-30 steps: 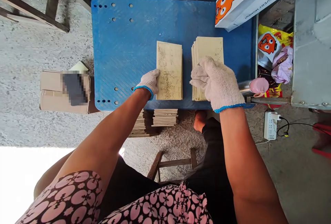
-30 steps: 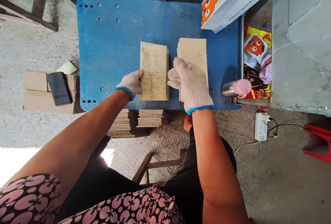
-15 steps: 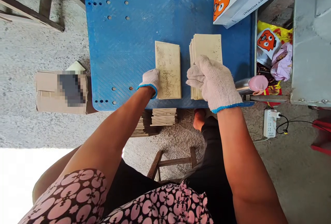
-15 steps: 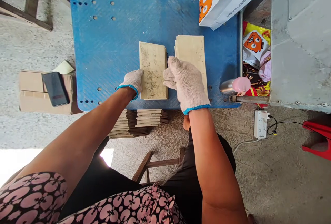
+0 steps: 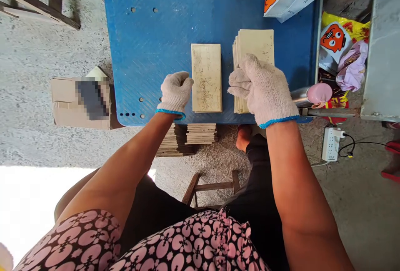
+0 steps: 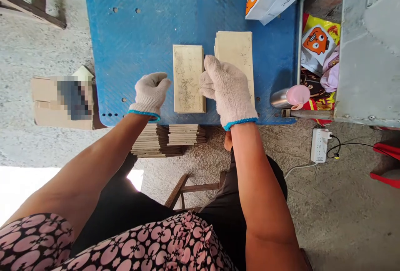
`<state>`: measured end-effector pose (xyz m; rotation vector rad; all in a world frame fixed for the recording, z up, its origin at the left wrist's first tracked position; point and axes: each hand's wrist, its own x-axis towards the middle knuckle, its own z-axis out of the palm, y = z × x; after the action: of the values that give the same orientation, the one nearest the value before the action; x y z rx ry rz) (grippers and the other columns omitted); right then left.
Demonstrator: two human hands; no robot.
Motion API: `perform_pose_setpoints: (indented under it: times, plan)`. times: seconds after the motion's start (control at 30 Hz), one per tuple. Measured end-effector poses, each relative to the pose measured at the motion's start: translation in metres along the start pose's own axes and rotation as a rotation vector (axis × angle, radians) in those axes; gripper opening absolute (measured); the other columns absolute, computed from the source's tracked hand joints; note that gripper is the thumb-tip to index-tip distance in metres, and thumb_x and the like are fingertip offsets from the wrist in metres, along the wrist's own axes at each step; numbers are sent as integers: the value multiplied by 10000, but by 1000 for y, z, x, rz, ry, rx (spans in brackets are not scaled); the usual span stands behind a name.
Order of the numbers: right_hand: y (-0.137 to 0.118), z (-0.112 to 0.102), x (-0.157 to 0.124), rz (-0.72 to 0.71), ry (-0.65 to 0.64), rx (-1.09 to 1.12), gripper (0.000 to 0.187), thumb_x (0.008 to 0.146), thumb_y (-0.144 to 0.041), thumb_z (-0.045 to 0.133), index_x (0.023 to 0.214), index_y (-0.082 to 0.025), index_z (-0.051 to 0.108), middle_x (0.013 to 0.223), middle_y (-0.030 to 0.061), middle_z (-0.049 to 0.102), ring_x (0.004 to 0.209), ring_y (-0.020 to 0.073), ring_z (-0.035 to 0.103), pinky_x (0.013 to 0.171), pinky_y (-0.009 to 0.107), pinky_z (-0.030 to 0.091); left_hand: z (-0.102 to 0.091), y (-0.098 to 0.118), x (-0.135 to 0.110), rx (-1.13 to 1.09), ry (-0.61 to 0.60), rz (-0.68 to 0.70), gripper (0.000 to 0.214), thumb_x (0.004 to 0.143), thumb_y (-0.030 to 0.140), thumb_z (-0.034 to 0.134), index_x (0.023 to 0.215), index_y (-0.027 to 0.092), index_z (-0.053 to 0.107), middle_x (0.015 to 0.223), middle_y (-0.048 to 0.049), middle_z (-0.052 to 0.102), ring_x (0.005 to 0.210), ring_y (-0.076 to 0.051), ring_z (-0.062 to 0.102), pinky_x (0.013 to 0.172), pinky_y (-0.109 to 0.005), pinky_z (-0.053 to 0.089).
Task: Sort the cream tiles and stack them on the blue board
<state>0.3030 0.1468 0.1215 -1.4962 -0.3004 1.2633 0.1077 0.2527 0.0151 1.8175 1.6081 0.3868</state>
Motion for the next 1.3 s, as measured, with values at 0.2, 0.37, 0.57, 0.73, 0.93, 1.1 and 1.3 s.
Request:
perform_pose_setpoints:
  times: [0.2,0.37,0.57,0.73,0.93,1.1,1.3]
  plan:
    - [-11,4,-9,-4,-16,-6,392,852,-602,730,782,-248,576,798,32,647,837,212,671,764,359,597,-15,-35,-121,200,-69,-28,377,867,332,588,1187,185,724,1137,-132,678,1141,-305,612,1034,-439,494]
    - [-11,4,-14,-31,-23,-8,415,832,-629,744,800,-242,598,827,44,650,837,217,667,742,355,590,-4,-57,-219,468,-310,82,516,892,328,609,1386,180,627,1457,-186,549,1375,-353,495,1136,-479,434]
    - [-4,8,-14,-88,-40,28,397,826,-579,769,817,-221,598,787,30,623,801,194,637,703,336,573,10,-61,-239,718,-401,121,707,885,300,670,1538,94,494,1616,-276,342,1527,-439,279,1185,-568,344]
    - [-1,8,-11,-114,-55,5,424,793,-605,776,771,-229,581,737,33,592,813,217,630,692,356,575,15,-74,-234,762,-391,180,712,882,289,669,1560,178,483,1643,-227,328,1536,-416,279,1185,-568,342]
    - [1,4,-7,-120,-82,-112,481,763,-734,706,797,-273,575,815,55,631,930,270,660,756,401,601,20,-87,-237,736,-405,194,733,869,239,654,1571,155,463,1663,-230,275,1545,-415,254,1197,-571,324]
    - [0,6,-7,-79,-69,-163,489,737,-743,720,835,-284,583,871,56,661,971,273,669,773,397,602,11,-84,-244,697,-432,205,664,871,201,617,1526,161,517,1641,-211,342,1540,-392,282,1222,-559,294]
    - [-1,9,-11,-93,-69,-124,466,756,-722,720,806,-279,585,847,55,655,951,269,667,771,396,603,5,-83,-243,690,-475,307,308,900,161,555,1151,174,733,1380,-158,640,1363,-340,533,1175,-499,370]
